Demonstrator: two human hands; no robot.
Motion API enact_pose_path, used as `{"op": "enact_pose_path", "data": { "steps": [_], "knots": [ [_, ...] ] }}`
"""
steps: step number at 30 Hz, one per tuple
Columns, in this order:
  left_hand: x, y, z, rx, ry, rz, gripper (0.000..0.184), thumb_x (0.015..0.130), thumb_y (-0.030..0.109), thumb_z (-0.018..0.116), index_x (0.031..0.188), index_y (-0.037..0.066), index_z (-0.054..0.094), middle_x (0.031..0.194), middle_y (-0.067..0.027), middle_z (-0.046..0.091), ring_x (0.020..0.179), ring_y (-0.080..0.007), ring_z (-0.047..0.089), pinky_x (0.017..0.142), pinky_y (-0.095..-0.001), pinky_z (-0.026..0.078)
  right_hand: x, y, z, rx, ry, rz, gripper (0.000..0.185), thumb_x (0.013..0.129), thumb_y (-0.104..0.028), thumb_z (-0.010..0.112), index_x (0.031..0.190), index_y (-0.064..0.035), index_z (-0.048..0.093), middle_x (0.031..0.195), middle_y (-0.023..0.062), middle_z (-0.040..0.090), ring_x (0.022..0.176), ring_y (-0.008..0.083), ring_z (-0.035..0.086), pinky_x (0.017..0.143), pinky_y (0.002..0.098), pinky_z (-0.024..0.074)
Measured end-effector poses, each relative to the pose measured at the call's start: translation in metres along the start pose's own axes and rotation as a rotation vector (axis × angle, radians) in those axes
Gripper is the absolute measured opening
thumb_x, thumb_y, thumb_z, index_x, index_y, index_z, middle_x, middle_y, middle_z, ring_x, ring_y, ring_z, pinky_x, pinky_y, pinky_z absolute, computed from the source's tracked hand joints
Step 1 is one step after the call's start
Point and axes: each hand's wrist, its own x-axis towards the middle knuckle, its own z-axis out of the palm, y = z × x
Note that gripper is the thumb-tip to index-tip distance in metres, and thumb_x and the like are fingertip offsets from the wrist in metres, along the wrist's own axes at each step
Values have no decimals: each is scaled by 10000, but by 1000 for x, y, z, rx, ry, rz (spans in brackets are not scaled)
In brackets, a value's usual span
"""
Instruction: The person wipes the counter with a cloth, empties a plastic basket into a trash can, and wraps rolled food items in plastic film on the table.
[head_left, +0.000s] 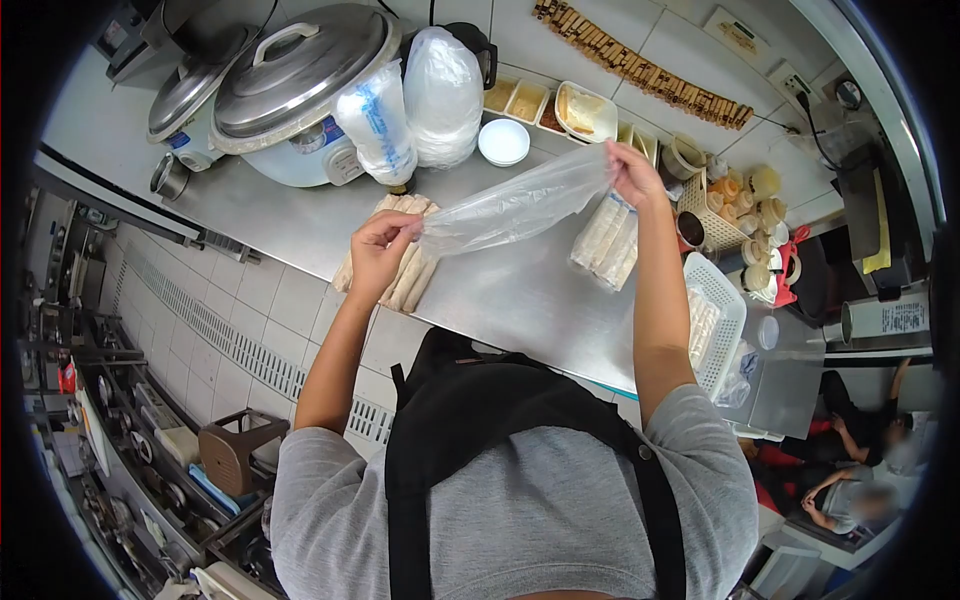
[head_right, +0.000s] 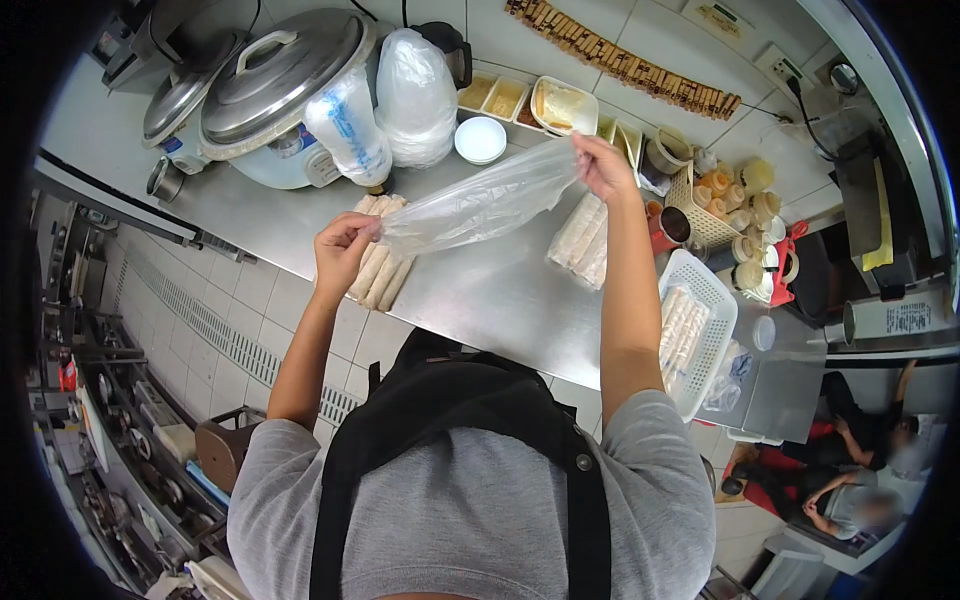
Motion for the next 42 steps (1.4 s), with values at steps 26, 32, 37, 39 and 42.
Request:
{"op": "enact_pose_path", "data": {
  "steps": [26, 32, 37, 39, 42],
  "knots": [
    [-8, -50, -14, -312, -68, -738, 484, 781, 31, 721, 1208, 9, 493, 1051, -89, 636, 930, -177, 633, 791, -301, 534, -70, 64, -43, -65, 216, 3, 176, 866, -182, 665, 961, -49, 600, 820, 42, 644, 701, 118, 610, 628, 237, 497],
    [1, -51, -7, -396, -52, -707, 447, 802, 11, 695, 1203, 7, 496, 1060, -105, 634, 950, -171, 629, 792, -302, 542, -65, 60, -4, -45, 275, 144, 482, 879, -465, 599, 1109, -44, 552, 983, 101, 622, 841, 173, 612, 724, 319, 511],
    [20, 4, 22, -84, -219, -327, 489, 807, 3, 677, 1254, 4, 481, 1119, -92, 637, 1007, -199, 629, 809, -299, 536, -59, 66, 13, -133, 230, 223, 667, 886, -652, 429, 1182, -65, 540, 1035, 84, 613, 900, 186, 601, 781, 328, 480],
    [24, 44, 36, 20, -292, -158, 508, 787, -20, 681, 1256, 14, 490, 1132, -79, 640, 1007, -207, 634, 812, -303, 535, -62, 66, 4, -105, 247, 189, 678, 886, -662, 414, 1184, -67, 542, 1046, 83, 610, 916, 186, 594, 791, 328, 473],
    [21, 91, 59, 630, -610, 382, 540, 702, -4, 674, 1211, 151, 583, 972, -89, 645, 824, -250, 649, 715, -350, 534, -66, 66, -10, -89, 273, 151, 692, 885, -673, 399, 1190, -69, 545, 1061, 80, 606, 935, 185, 583, 805, 330, 461]
  ]
}}
